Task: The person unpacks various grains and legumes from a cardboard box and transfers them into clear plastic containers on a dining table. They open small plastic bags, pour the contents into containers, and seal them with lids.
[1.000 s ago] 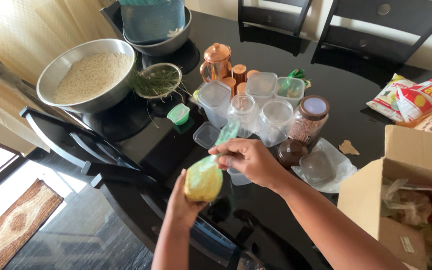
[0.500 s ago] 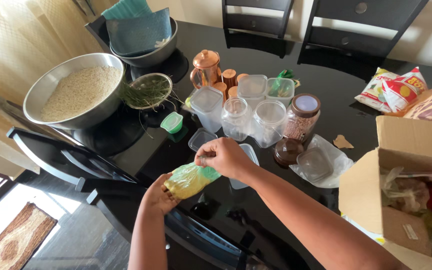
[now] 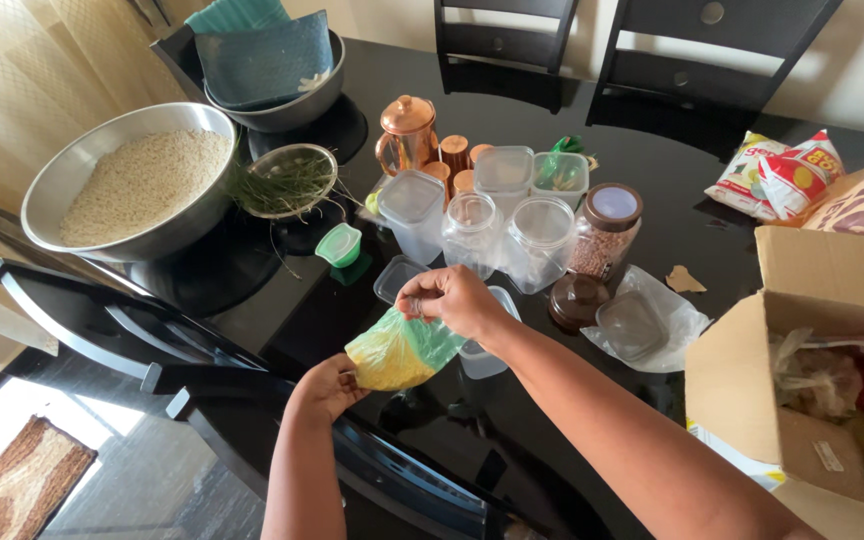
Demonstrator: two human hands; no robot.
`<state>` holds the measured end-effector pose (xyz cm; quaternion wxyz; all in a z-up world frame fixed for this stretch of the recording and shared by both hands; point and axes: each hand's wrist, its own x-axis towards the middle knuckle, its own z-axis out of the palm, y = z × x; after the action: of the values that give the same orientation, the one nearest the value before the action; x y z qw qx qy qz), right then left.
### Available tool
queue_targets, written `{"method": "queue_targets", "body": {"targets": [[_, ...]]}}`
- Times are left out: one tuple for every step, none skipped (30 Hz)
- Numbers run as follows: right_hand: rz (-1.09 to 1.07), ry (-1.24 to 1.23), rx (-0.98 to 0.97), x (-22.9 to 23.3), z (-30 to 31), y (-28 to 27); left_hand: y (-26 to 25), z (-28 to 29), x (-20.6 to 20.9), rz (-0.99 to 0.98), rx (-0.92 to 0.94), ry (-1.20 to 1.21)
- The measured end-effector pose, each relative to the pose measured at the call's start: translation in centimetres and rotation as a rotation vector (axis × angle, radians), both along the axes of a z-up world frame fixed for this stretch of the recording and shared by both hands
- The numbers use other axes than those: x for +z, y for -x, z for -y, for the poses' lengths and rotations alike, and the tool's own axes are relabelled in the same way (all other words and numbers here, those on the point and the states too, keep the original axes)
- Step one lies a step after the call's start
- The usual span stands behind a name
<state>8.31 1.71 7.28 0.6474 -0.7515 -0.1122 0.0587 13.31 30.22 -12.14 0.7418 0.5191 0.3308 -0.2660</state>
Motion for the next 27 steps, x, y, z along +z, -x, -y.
{"method": "queue_targets", "body": {"targets": [[-0.014,-0.014,-0.004,0.0,-0.1,0.0,-0.2,0.4,-0.1,-0.010,-0.005,-0.028],[-0.018,-0.009,-0.014,0.0,-0.2,0.0,-0.2,0.5,-0.2,-0.021,-0.009,-0.058],[-0.022,-0.004,-0.024,0.0,-0.3,0.1,-0.2,0.4,-0.3,0.005,-0.035,-0.087],[-0.026,-0.001,-0.037,0.1,-0.4,0.2,-0.2,0.5,-0.4,0.030,-0.064,-0.118],[-0.030,0.024,-0.055,0.2,-0.5,0.2,-0.1,0.6,-0.3,0.056,-0.093,-0.149],[-0.035,0.048,-0.075,0.3,-0.4,0.2,0.0,0.5,0.0,0.082,-0.086,-0.168],[-0.041,0.072,-0.095,0.4,-0.4,0.1,0.2,0.4,0.3,0.109,-0.080,-0.186],[-0.035,0.083,-0.094,0.5,-0.2,0.0,0.3,0.4,0.7,0.137,-0.075,-0.205],[-0.028,0.095,-0.094,0.6,0.1,0.0,0.5,0.4,1.2,0.145,-0.041,-0.229],[-0.021,0.106,-0.094,0.8,0.3,-0.1,0.8,0.3,1.7,0.154,-0.006,-0.253],[-0.022,0.104,-0.101,0.9,0.6,-0.1,1.1,0.2,2.1,0.163,0.028,-0.277],[-0.023,0.103,-0.107,1.1,1.0,-0.1,1.2,0.2,2.5,0.161,0.027,-0.254],[-0.023,0.102,-0.113,1.2,1.3,0.0,1.2,0.0,2.7,0.160,0.027,-0.231],[-0.030,0.101,-0.119,1.4,1.5,0.0,1.1,-0.3,2.8,0.160,0.028,-0.208],[-0.038,0.099,-0.124,1.5,1.6,0.1,0.9,-0.6,2.8,0.151,0.025,-0.128],[-0.044,0.099,-0.129,1.6,1.8,0.1,0.7,-0.9,2.6,0.142,0.024,-0.048],[-0.037,0.102,-0.131,1.7,1.8,0.1,0.5,-1.0,2.4,0.133,0.023,0.033],[-0.031,0.105,-0.132,1.8,1.8,0.2,0.4,-1.0,2.1,0.125,0.028,0.056],[-0.024,0.109,-0.133,1.9,1.9,0.2,0.3,-1.0,1.8,0.117,0.034,0.080],[-0.020,0.120,-0.137,1.9,1.9,0.3,0.3,-1.0,1.6,0.110,0.041,0.103],[-0.015,0.131,-0.141,2.0,1.9,0.4,0.3,-1.0,1.5,0.109,0.058,0.092],[-0.010,0.142,-0.144,2.1,1.9,0.4,0.2,-0.9,1.5,0.109,0.076,0.080],[-0.004,0.142,-0.138,2.1,2.0,0.4,0.2,-0.9,1.6,0.110,0.093,0.068],[0.001,0.143,-0.134,2.1,2.0,0.4,0.2,-0.9,1.7,0.110,0.107,0.059],[0.005,0.144,-0.129,2.1,2.1,0.4,0.4,-0.9,1.9,0.110,0.121,0.050],[-0.003,0.138,-0.132,2.0,2.1,0.4,0.5,-0.9,2.0,0.110,0.135,0.042],[-0.011,0.133,-0.136,1.9,2.1,0.5,0.5,-0.8,2.1,0.116,0.136,0.035]]}}
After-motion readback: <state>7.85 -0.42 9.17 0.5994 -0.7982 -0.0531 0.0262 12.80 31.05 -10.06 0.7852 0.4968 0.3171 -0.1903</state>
